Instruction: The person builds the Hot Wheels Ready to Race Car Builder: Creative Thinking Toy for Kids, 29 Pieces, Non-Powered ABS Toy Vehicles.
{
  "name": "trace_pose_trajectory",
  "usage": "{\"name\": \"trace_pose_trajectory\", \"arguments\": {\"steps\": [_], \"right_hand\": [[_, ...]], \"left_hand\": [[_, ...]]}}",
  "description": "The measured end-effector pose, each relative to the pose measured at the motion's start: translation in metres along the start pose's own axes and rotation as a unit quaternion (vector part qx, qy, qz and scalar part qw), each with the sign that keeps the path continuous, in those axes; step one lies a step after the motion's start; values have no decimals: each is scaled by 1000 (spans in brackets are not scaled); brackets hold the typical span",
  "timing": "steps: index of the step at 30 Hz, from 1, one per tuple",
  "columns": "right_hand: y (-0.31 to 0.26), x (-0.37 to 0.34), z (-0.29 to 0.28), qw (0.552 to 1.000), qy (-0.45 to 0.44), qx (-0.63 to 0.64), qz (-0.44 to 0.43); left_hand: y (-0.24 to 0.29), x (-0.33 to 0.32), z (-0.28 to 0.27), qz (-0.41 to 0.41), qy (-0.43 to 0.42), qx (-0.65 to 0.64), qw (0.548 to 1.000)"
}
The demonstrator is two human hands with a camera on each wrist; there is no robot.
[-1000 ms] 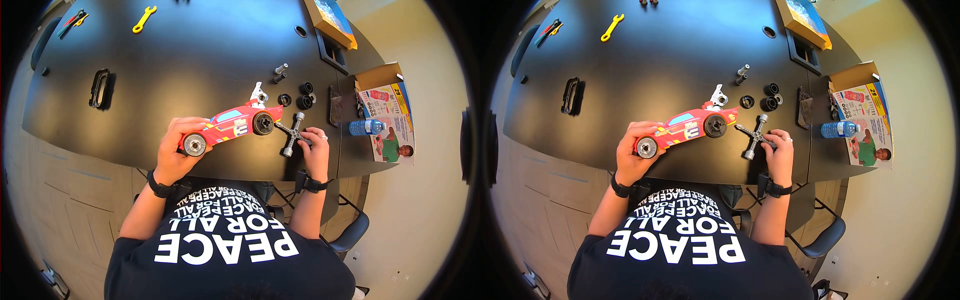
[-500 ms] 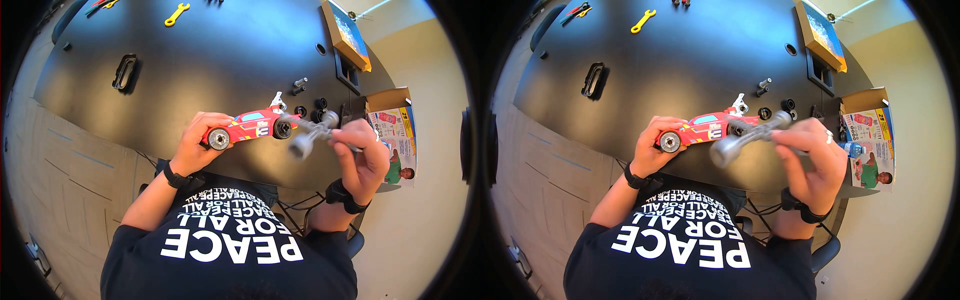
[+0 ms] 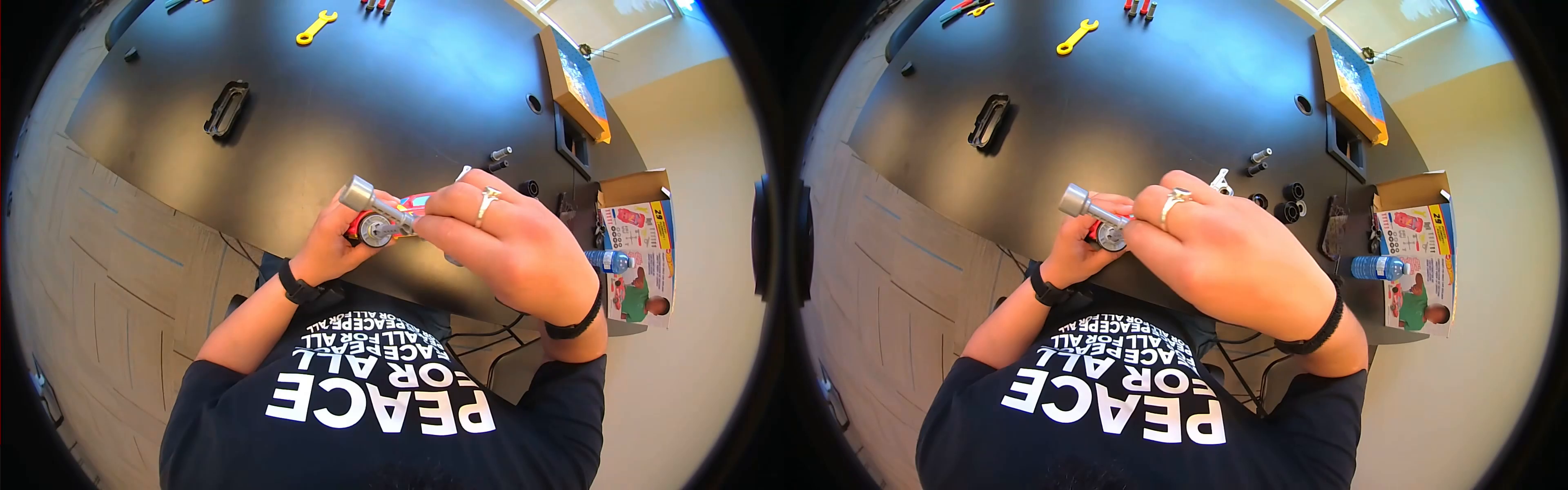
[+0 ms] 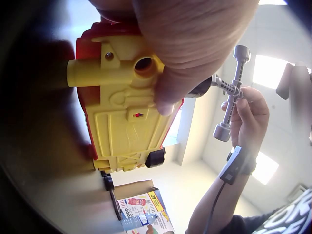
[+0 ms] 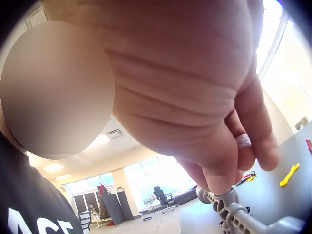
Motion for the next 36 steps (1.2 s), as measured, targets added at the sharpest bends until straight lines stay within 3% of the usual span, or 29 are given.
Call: {"name": "trace_pose_trajectory", "arguments": {"steps": [2, 4, 5, 7, 10, 12, 16, 18, 20, 25, 28, 31, 36], "right_hand": [[1, 6, 3, 1000, -13, -9, -10], [0, 14, 6, 995, 19, -39, -94], [-3, 16, 6, 995, 19, -38, -92], [-5, 20, 9, 988, -85, -124, -18], [-4, 26, 8, 983, -115, -141, 23], [-3, 28, 15, 992, -81, -100, 16], [-3, 27, 21, 999, -15, -29, -26], [-2, 27, 20, 997, -32, -75, -6], [2, 26, 22, 991, -48, -123, 18], [4, 25, 27, 989, -6, -144, 27], [4, 29, 26, 996, 8, -83, 34], [6, 27, 35, 998, 2, -65, 19], [8, 19, 20, 999, -6, -32, 16]], "left_hand": [[2, -1, 1, -10, 20, -29, 999], [3, -2, 0, -18, 15, -14, 1000], [3, -3, -1, -27, 10, 1, 1000], [-1, -3, -1, -34, 3, -19, 999], [-3, -5, -1, -23, 8, 22, 999], [-20, -16, -1, -91, -14, -14, 996], [-11, -7, 3, -24, 18, -42, 999], [-8, -4, 0, -21, 26, -45, 998], [-6, -3, -2, 28, -18, 45, 998], [-10, -4, 2, -6, 14, 10, 1000], [-17, -12, 1, -46, 2, -51, 998], [-21, -19, 0, -51, -9, -3, 999], [-4, -8, 0, -28, -1, -30, 999]]}}
Point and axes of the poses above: each hand's wrist, its own x-axis towards the middle knuckle, its own z-axis out of the palm, y = z × x, the point moved 3 cm from there along x, towards the middle knuckle, and after that the axes turned 4 degrees about -x, right-handed, at the moved point
